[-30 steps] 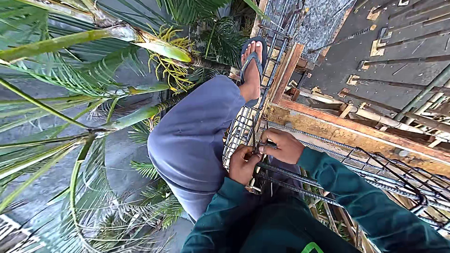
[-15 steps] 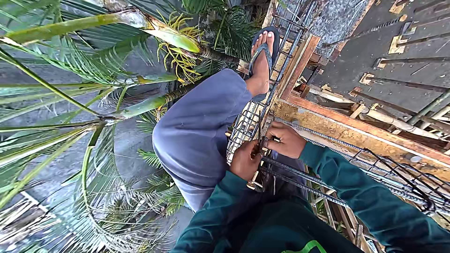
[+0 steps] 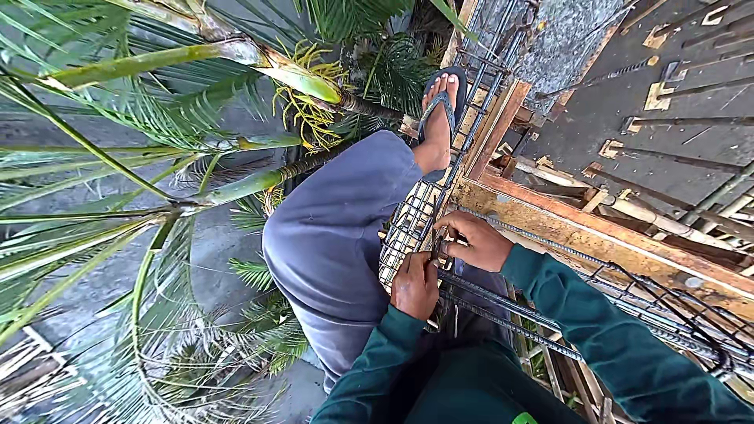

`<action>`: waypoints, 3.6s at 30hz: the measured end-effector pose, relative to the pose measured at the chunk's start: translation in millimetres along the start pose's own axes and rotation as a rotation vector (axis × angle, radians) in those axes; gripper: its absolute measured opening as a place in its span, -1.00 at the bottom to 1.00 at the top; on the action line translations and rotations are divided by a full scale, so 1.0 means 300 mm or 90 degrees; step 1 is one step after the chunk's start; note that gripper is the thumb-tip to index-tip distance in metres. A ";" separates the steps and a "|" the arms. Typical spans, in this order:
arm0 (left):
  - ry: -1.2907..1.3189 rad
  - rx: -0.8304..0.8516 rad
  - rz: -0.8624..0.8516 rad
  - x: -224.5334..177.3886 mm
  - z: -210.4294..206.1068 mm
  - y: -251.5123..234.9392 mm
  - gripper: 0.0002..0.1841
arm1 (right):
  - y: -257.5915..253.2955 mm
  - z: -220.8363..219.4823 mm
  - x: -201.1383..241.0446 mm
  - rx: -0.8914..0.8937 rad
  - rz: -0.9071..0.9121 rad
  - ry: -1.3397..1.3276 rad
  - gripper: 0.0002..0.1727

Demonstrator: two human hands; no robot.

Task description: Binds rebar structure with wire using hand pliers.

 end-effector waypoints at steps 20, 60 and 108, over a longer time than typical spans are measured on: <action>-0.053 0.001 -0.071 0.046 -0.055 -0.020 -0.80 | -0.183 -0.090 -0.175 0.017 -0.076 -0.060 -0.45; -0.205 0.187 0.147 -0.100 0.003 0.081 -0.53 | 0.146 -0.087 0.045 0.266 -0.492 0.299 -0.53; 0.099 -0.093 0.348 0.158 -0.264 0.248 -0.63 | 0.068 0.020 -0.102 0.123 -0.415 0.251 -0.48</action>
Point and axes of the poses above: each hand's wrist, its own y-axis away from the middle knuckle, its own z-axis out of the back of the hand, x = y × z, the point moved 1 cm from there along -y, towards the middle knuckle, and after that the axes turned 7 degrees about -x, right-handed, at the moved point
